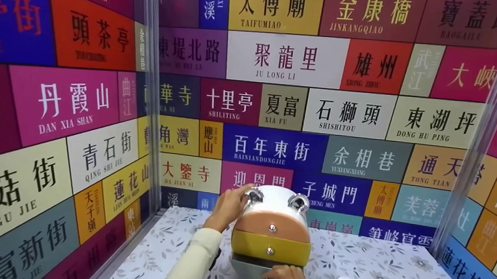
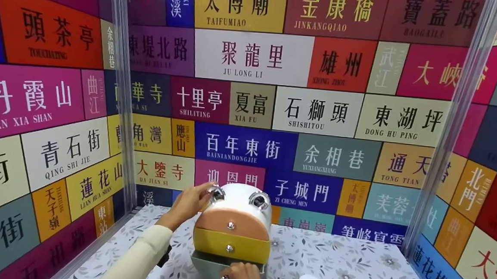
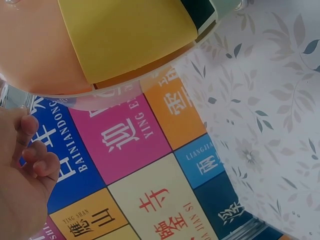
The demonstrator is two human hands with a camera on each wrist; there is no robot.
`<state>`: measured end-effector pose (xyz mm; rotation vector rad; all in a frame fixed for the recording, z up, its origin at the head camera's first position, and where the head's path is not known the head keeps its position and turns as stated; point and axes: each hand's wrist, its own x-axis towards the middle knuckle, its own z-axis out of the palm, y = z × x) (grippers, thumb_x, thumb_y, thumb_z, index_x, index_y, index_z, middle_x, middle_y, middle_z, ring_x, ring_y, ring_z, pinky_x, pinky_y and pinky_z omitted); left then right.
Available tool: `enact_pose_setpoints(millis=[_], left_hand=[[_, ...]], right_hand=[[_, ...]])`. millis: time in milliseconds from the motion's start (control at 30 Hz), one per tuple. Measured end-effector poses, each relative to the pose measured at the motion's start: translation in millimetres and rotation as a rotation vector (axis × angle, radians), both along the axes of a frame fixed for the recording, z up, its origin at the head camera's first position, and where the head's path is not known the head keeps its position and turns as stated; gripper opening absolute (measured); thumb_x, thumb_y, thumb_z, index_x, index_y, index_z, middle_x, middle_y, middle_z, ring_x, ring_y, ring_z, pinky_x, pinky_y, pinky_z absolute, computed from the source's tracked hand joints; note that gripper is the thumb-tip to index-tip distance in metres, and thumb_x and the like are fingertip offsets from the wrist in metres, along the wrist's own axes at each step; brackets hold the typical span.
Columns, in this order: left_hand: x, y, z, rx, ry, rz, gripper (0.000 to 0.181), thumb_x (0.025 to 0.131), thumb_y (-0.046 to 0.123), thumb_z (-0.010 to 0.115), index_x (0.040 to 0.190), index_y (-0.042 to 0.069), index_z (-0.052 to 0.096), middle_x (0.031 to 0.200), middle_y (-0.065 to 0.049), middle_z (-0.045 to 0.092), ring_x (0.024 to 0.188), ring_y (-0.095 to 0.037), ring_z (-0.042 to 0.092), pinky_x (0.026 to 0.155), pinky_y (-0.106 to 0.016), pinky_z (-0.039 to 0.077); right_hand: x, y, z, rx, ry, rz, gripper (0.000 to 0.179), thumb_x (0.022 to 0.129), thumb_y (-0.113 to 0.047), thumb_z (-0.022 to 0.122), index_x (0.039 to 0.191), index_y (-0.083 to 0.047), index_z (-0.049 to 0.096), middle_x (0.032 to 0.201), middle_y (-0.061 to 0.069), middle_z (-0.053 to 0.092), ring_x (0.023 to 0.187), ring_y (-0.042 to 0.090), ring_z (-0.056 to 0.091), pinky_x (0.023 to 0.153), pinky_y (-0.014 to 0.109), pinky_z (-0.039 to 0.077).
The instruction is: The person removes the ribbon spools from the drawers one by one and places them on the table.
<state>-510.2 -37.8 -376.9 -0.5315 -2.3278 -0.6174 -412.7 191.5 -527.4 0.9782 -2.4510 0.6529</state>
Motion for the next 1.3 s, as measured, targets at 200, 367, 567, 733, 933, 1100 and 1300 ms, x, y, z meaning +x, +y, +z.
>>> enact_pose_setpoints(millis=[200, 367, 567, 733, 933, 1100, 1300], left_hand=[[-1.7, -1.6, -1.1, -0.002, -0.024, 0.008, 0.047, 0.091, 0.021, 0.066, 0.131, 0.044, 0.054, 0.068, -0.003, 0.063, 0.052, -0.013, 0.052, 0.047, -0.029, 0.042], [-2.4, -1.3, 0.3, -0.003, -0.034, -0.005, 0.048, 0.092, 0.022, 0.065, 0.132, 0.045, 0.053, 0.065, -0.002, 0.061, 0.053, -0.013, 0.052, 0.046, -0.028, 0.041], [-1.5, -1.0, 3.1, 0.005, -0.051, -0.004, 0.051, 0.092, 0.021, 0.066, 0.132, 0.048, 0.052, 0.077, -0.006, 0.067, 0.055, -0.014, 0.052, 0.046, -0.027, 0.042], [-0.9, -1.3, 1.8, 0.0, -0.042, -0.008, 0.049, 0.091, 0.02, 0.066, 0.133, 0.044, 0.053, 0.078, -0.008, 0.068, 0.054, -0.014, 0.053, 0.047, -0.028, 0.043], [-1.9, -1.6, 0.2, -0.002, -0.032, -0.005, 0.048, 0.091, 0.021, 0.066, 0.132, 0.044, 0.054, 0.069, -0.003, 0.065, 0.053, -0.013, 0.053, 0.047, -0.028, 0.042], [-1.7, -0.9, 0.2, -0.005, -0.011, -0.015, 0.048, 0.091, 0.021, 0.066, 0.131, 0.045, 0.054, 0.061, 0.002, 0.058, 0.052, -0.012, 0.05, 0.046, -0.028, 0.041], [1.6, -1.1, 1.4, 0.001, -0.001, -0.015, 0.047, 0.091, 0.019, 0.066, 0.13, 0.043, 0.056, 0.062, 0.001, 0.059, 0.052, -0.012, 0.049, 0.046, -0.028, 0.04]], right_hand=[[-3.3, -1, -1.3, 0.025, 0.143, -0.009, 0.014, 0.071, -0.022, 0.084, 0.083, -0.027, 0.077, 0.07, -0.016, 0.065, 0.063, -0.006, 0.059, 0.052, 0.015, 0.046], [-4.2, 1, -0.1, 0.0, 0.086, -0.03, 0.014, 0.073, -0.02, 0.083, 0.084, -0.027, 0.077, 0.072, -0.016, 0.067, 0.065, -0.006, 0.06, 0.055, 0.017, 0.049], [-6.1, 0, 2.8, 0.026, 0.094, -0.055, 0.014, 0.073, -0.022, 0.082, 0.086, -0.027, 0.077, 0.074, -0.015, 0.068, 0.067, -0.003, 0.062, 0.055, 0.018, 0.049], [-5.9, 0, 2.0, 0.021, 0.041, -0.081, 0.014, 0.075, -0.023, 0.081, 0.087, -0.028, 0.077, 0.074, -0.017, 0.067, 0.067, -0.003, 0.062, 0.057, 0.019, 0.05], [-8.3, 0, 1.2, 0.014, 0.044, -0.095, 0.015, 0.074, -0.024, 0.082, 0.087, -0.029, 0.077, 0.074, -0.017, 0.068, 0.068, -0.001, 0.063, 0.057, 0.022, 0.051], [-10.2, 0, 1.2, 0.022, 0.121, -0.091, 0.017, 0.07, -0.024, 0.085, 0.084, -0.029, 0.078, 0.072, -0.016, 0.068, 0.066, 0.001, 0.063, 0.054, 0.023, 0.05], [-11.3, 0, 0.8, 0.019, 0.146, -0.102, 0.018, 0.068, -0.026, 0.086, 0.083, -0.029, 0.078, 0.071, -0.015, 0.068, 0.064, 0.001, 0.063, 0.052, 0.022, 0.049]])
